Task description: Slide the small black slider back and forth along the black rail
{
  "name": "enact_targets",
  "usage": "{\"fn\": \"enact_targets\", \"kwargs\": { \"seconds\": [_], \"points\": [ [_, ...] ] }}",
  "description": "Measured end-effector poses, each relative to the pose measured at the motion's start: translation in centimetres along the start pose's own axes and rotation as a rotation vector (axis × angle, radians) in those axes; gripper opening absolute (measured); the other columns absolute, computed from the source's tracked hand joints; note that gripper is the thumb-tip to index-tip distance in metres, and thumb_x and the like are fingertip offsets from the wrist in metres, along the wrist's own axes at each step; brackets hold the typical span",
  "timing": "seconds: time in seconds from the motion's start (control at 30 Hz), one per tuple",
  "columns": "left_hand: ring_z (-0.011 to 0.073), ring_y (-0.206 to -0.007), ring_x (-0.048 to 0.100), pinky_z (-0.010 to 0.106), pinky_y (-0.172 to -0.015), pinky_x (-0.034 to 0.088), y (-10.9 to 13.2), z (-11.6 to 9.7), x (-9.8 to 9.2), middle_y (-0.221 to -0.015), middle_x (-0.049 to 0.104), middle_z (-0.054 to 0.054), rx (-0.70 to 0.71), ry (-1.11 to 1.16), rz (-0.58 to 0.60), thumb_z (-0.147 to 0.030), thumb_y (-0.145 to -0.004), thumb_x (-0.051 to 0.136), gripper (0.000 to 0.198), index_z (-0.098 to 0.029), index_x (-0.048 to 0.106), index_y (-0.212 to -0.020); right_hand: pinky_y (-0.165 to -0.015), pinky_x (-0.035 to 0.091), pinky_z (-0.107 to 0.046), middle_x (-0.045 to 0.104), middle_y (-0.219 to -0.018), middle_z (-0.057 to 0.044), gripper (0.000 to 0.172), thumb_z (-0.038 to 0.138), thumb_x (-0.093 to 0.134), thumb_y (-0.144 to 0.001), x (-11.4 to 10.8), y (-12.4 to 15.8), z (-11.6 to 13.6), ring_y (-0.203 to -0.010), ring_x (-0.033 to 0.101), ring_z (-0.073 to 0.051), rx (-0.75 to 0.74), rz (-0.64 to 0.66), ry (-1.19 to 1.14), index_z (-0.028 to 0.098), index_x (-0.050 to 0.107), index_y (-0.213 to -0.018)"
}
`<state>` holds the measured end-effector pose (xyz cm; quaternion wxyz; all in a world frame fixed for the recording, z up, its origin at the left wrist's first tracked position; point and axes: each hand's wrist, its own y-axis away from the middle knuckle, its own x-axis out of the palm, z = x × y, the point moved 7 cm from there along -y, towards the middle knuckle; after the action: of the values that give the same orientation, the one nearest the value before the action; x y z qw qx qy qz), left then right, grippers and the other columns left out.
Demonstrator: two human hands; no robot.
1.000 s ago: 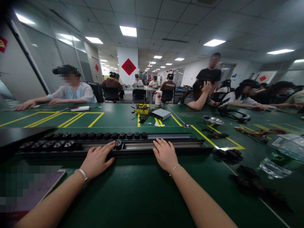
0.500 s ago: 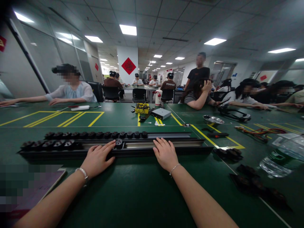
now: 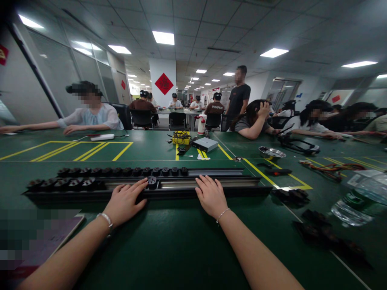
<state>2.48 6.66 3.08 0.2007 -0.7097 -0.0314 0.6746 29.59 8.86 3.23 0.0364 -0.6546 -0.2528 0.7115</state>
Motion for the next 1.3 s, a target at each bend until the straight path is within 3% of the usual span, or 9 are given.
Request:
{"fn": "enact_targets", "kwargs": {
  "seconds": [0.17,1.3],
  "points": [
    [0.0275,-0.118,0.044,0.052,-0.102,0.02,0.03,-0.45,-0.08,-0.139,0.043,0.001,0.007,0.013,-0.019,-0.037,-0.076,0.045,0.054,-0.028,0.043,-0.129,-0.103,0.025,-0.043,0.043,-0.137,0.0,0.045,0.04,0.023,-0.091,0.02,-0.02,0.0,-0.127,0.035,-0.019,0.002,0.005,-0.009,0.028,0.046,-0.128],
    [0.023,-0.106,0.053,0.048,-0.099,0.025,0.13,-0.8,-0.19,-0.139,0.042,-0.001,0.024,-0.018,-0.008,-0.034,-0.077,0.045,0.054,-0.028,0.04,-0.131,-0.102,0.027,-0.041,0.045,-0.136,0.0,0.044,0.039,0.024,-0.092,-0.19,0.05,0.08,-0.126,0.037,-0.018,-0.007,-0.02,0.0,0.028,0.048,-0.127]
  ]
}}
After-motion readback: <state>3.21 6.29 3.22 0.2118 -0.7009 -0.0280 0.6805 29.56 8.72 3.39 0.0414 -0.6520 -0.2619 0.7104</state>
